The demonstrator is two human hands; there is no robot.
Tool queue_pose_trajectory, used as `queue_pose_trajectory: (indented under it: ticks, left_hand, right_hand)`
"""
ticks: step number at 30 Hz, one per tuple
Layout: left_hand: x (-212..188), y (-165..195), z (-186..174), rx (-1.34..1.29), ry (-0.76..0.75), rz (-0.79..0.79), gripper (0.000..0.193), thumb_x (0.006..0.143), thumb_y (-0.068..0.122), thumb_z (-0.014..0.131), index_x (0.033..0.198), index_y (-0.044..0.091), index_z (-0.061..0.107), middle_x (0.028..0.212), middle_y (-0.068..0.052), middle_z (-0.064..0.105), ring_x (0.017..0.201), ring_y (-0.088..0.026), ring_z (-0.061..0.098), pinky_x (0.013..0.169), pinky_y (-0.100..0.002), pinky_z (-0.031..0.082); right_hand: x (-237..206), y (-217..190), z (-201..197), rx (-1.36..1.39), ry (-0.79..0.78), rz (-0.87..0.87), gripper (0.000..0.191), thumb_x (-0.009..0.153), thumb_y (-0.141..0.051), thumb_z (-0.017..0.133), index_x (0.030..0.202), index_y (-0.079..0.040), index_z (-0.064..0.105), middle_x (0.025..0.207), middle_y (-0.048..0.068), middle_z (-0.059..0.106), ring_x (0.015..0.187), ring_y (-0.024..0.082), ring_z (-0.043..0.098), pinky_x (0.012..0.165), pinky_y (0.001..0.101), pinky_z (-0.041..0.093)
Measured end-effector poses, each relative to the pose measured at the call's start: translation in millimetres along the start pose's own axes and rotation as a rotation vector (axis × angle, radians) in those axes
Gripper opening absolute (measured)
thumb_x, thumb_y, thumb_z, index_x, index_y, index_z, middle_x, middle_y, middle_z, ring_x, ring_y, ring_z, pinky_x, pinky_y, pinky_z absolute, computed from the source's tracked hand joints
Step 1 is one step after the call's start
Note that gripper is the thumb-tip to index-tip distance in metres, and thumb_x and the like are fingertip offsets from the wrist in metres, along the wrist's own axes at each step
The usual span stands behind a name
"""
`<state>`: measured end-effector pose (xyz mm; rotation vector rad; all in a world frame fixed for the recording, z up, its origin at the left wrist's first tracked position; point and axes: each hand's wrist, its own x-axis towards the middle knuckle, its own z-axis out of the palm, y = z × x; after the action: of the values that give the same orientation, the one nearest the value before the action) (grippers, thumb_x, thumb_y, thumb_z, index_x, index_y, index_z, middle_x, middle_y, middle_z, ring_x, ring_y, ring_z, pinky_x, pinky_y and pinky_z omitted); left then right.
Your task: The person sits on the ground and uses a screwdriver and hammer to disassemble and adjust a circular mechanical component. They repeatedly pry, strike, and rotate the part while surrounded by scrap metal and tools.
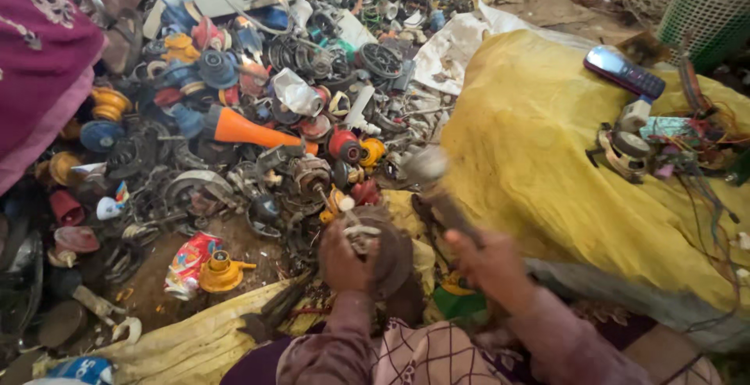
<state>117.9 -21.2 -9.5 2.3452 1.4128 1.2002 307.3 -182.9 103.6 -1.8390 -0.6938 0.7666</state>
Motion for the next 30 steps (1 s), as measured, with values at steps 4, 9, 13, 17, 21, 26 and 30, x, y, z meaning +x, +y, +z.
queue_pose_trajectory:
  ticks: [4,9,13,17,21,26,30]
  left_hand:
    - [11,10,7,-0.066,-0.106,0.126,0.099,0.086,0.065,0.066,0.156,0.001,0.036,0.144,-0.025,0.054,0.132,-0.043,0.051,0.113,-0.052,0.037]
    - [16,11,8,-0.281,-0.125,0.201,0.100,0.092,0.061,0.066,0.158,-0.004,0.030,0.146,-0.024,0.055,0.132,-0.044,0.053,0.112,-0.051,0.041]
    - [18,8,5,-0.190,0.010,0.221,0.106,0.089,0.067,0.062,0.158,-0.004,0.026,0.154,-0.028,0.044,0.143,-0.047,0.040,0.118,-0.060,0.028]
    - [20,4,0,-0.089,0.011,0.169,0.114,0.083,0.076,0.059,0.159,-0.002,0.026,0.160,-0.030,0.034,0.149,-0.049,0.026,0.121,-0.065,0.016]
    - [19,6,-1,-0.014,-0.132,0.070,0.115,0.080,0.079,0.060,0.160,0.003,0.028,0.159,-0.022,0.039,0.150,-0.044,0.030,0.122,-0.064,0.015]
    - [19,7,-3,-0.059,-0.088,0.094,0.116,0.080,0.080,0.059,0.159,0.002,0.028,0.160,-0.024,0.037,0.150,-0.043,0.029,0.121,-0.062,0.015]
    - [21,6,-2,-0.053,-0.064,0.131,0.114,0.083,0.080,0.058,0.159,0.000,0.029,0.160,-0.021,0.039,0.152,-0.043,0.030,0.124,-0.063,0.015]
  right_hand:
    - [-19,-51,-48,-0.096,0.198,-0.634,0.045,0.101,-0.047,0.059,0.085,-0.006,0.068,0.060,0.002,0.066,0.050,0.009,0.064,0.046,0.0293,0.050]
    - [-4,-31,-34,-0.090,0.347,-0.553,0.039,0.100,-0.038,0.065,0.098,0.001,0.066,0.068,0.011,0.069,0.060,0.018,0.068,0.056,0.0353,0.053]
    - [23,29,34,-0.508,0.168,-0.480,0.048,0.096,-0.045,0.065,0.089,0.002,0.067,0.061,0.013,0.066,0.051,0.023,0.065,0.050,0.0386,0.051]
    - [32,54,38,-0.066,-0.376,0.322,0.068,0.100,-0.056,0.064,0.077,0.007,0.061,0.055,0.013,0.055,0.040,0.023,0.054,0.040,0.0386,0.044]
    - [13,37,15,-0.185,-0.240,0.139,0.057,0.093,-0.053,0.065,0.072,0.000,0.063,0.052,0.011,0.063,0.038,0.019,0.060,0.039,0.0354,0.047]
    - [-29,-38,-23,-0.079,0.063,-0.290,0.046,0.094,-0.047,0.061,0.077,-0.005,0.071,0.052,0.004,0.066,0.041,0.012,0.064,0.039,0.0317,0.049]
    - [-27,-63,-43,0.038,0.299,-0.724,0.045,0.107,-0.046,0.058,0.091,-0.004,0.065,0.067,0.001,0.064,0.057,0.010,0.060,0.053,0.0296,0.046]
